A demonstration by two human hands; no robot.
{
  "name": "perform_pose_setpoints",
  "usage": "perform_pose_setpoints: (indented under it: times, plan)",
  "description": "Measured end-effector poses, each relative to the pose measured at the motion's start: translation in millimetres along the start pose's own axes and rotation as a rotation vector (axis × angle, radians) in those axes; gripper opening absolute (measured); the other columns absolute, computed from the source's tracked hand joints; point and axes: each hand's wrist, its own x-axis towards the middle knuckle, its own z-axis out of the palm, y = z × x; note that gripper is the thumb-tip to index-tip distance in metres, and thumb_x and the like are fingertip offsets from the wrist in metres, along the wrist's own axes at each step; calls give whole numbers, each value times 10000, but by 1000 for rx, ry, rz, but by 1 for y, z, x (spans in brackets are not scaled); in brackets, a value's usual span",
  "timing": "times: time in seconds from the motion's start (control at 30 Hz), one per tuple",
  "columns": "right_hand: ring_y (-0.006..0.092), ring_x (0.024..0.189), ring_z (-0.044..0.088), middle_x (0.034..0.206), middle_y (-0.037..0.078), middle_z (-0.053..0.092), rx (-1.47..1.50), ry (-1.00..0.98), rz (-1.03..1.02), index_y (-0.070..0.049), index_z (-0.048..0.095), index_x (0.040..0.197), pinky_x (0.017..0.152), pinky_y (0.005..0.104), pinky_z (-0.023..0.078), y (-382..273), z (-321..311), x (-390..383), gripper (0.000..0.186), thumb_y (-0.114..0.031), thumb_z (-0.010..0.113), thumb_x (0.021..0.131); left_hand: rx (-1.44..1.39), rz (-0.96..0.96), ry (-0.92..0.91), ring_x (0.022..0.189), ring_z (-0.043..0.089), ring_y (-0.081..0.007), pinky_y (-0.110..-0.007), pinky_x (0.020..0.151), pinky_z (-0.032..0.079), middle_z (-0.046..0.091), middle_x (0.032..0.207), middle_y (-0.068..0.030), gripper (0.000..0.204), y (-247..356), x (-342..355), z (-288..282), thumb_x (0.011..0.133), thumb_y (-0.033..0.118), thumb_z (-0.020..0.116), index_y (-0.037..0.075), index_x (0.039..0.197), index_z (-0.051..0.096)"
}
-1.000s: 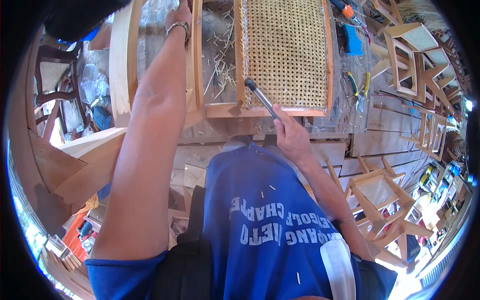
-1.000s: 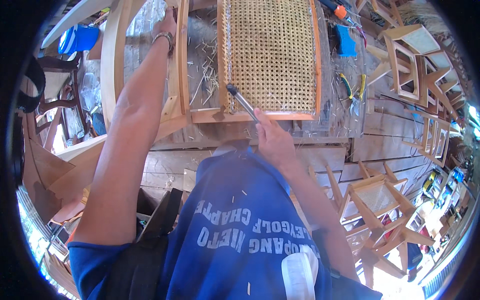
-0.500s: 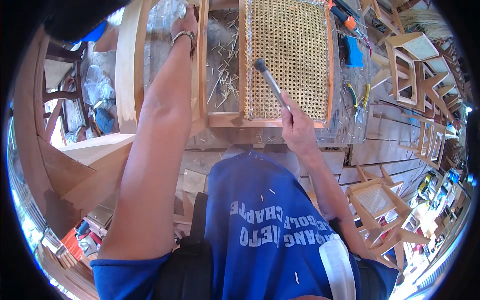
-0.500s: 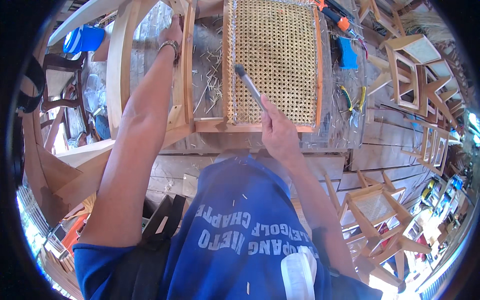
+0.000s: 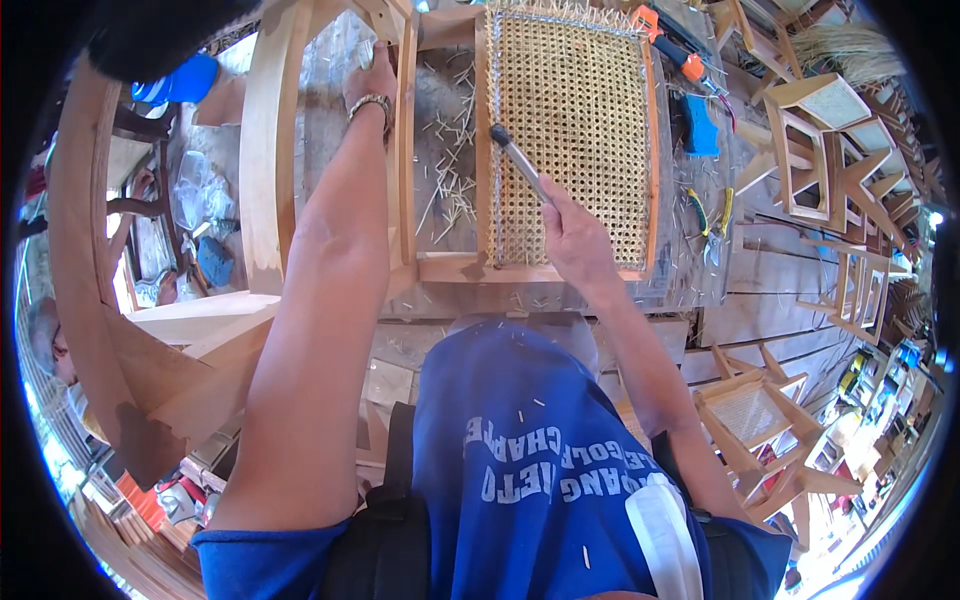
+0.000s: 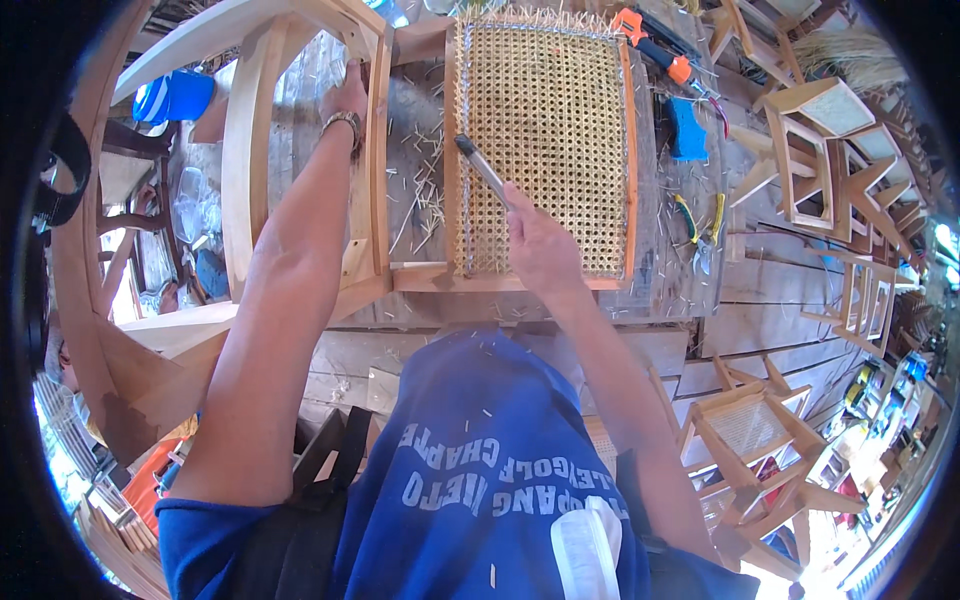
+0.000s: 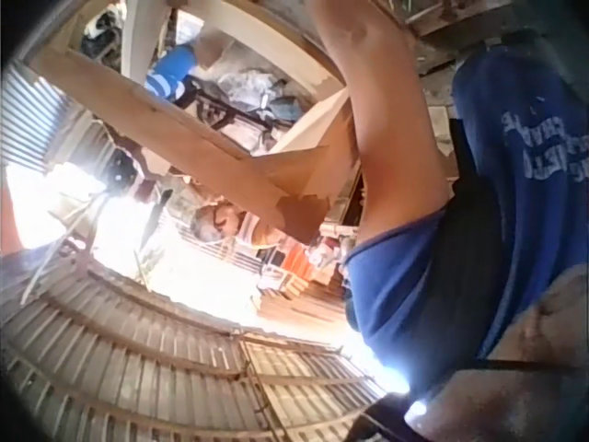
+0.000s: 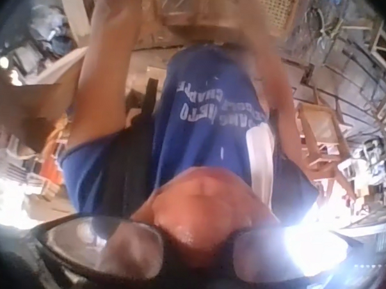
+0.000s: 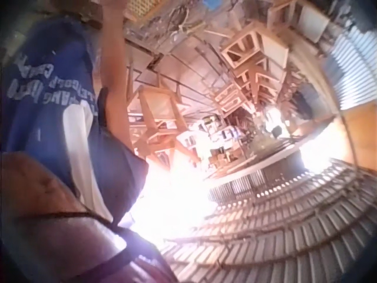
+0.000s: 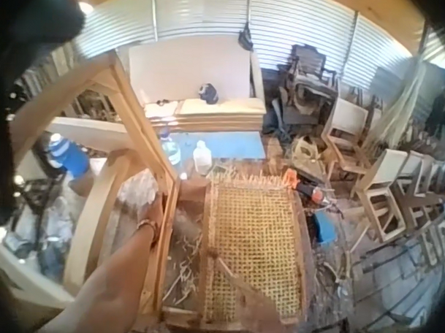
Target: Stapling cane webbing and hammering it into place on a wooden chair frame.
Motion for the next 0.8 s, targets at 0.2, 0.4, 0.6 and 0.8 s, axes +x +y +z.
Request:
perform_pose_setpoints:
  times: [0.2, 0.4, 0.6, 0.8]
  plan:
    - [306, 607, 620, 804, 165, 675, 94, 122, -50, -142, 584, 1379, 593, 419, 515, -19, -9, 17, 392, -184, 592, 989, -10, -46, 53, 1199, 600, -436, -481, 1044, 449, 636, 1216, -330, 983, -1, 9, -4, 871, 804, 358, -76, 1172, 678]
    - [267, 654, 651, 1011, 199, 711, -51, -89, 49, -108, 586, 1354, 611, 390, 525, -6, -8, 31, 359, -169, 580, 1001, -2, -65, 8, 1247, 559, -452, -498, 1084, 405, 601, 1261, -347, 1047, 1, -3, -6, 889, 813, 268, -115, 1187, 649]
    - [201, 579, 592, 786, 143, 658, 114, -45, 28, -73, 581, 1336, 555, 352, 484, 0, -21, 79, 331, -131, 569, 1011, 38, -92, 98, 1182, 615, -428, -491, 1020, 470, 657, 1200, -297, 915, -3, 1, -1, 875, 786, 384, -16, 1188, 691]
    - [205, 560, 589, 713, 127, 624, 43, -96, -26, -146, 575, 1368, 528, 361, 473, 5, -22, 104, 361, -157, 566, 1007, -19, -80, 123, 1194, 603, -437, -494, 1031, 462, 641, 1236, -295, 902, -7, 1, 1, 870, 786, 405, 5, 1241, 665]
